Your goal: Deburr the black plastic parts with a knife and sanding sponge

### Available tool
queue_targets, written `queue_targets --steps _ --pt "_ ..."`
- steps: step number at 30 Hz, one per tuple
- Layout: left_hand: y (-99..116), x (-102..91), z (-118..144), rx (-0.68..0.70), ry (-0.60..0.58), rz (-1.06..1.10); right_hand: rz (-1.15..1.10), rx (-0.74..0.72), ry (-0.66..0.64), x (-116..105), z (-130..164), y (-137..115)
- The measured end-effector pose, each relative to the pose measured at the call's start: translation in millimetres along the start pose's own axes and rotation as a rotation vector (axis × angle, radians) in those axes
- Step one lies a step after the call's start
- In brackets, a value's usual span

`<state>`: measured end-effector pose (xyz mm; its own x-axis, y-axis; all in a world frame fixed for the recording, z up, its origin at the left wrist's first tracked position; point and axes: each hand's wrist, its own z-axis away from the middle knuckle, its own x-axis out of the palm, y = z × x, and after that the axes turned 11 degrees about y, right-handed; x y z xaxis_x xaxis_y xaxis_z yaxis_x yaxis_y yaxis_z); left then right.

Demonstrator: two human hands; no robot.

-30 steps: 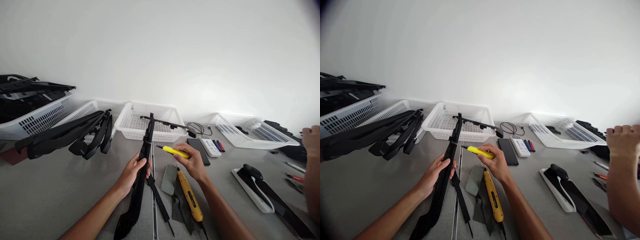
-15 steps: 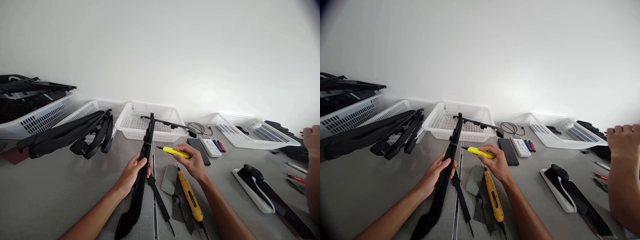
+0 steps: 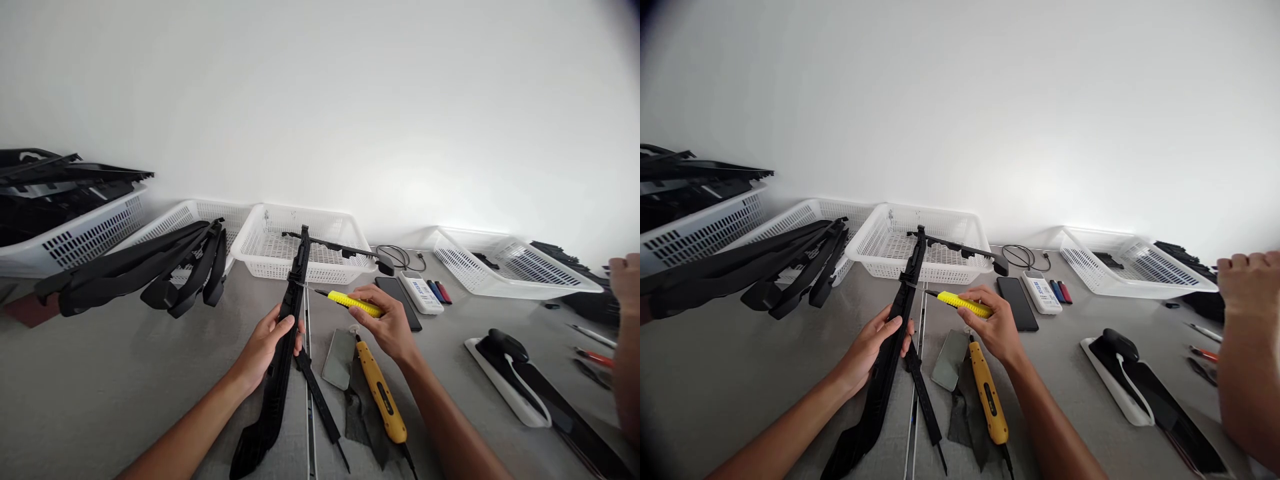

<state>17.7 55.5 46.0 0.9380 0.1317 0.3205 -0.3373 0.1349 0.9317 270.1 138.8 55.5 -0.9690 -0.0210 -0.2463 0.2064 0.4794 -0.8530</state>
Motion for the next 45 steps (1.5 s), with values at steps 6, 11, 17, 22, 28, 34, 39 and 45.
queue_targets --steps 6,11,17,22,28,34,39,45 --pt "0.0 -0.1 -0.4 0.000 0.012 0.002 0.021 -0.001 -0.001 0.2 0.1 -0.3" --pt "-1.0 -0.2 -0.6 -0.002 0.016 0.009 0.025 -0.009 0.001 0.5 0.0 0.1" --pt "-0.5 0.9 0.3 0.002 0.020 0.001 0.026 -0.011 -0.008 0.4 -0.1 -1.1" --pt "-0.8 0.7 -0.2 0.004 0.018 0.008 0.032 -0.016 0.012 0.0 -0.5 -2.8" --pt "-0.5 -0.3 -0.7 0.000 0.005 0.006 0.043 -0.012 0.006 -0.1 -0.5 -3.0" --pt "0.2 0.2 0.1 -0.002 0.012 -0.007 0.030 -0.015 0.004 0.1 0.0 -2.3" --pt "-1.8 -0.1 -0.6 -0.002 0.012 0.001 0.040 -0.016 0.010 0.0 0.1 -2.3" --pt "-1.0 0.2 -0.2 -0.001 0.020 0.000 0.035 -0.019 0.013 -0.4 -0.4 -2.2"
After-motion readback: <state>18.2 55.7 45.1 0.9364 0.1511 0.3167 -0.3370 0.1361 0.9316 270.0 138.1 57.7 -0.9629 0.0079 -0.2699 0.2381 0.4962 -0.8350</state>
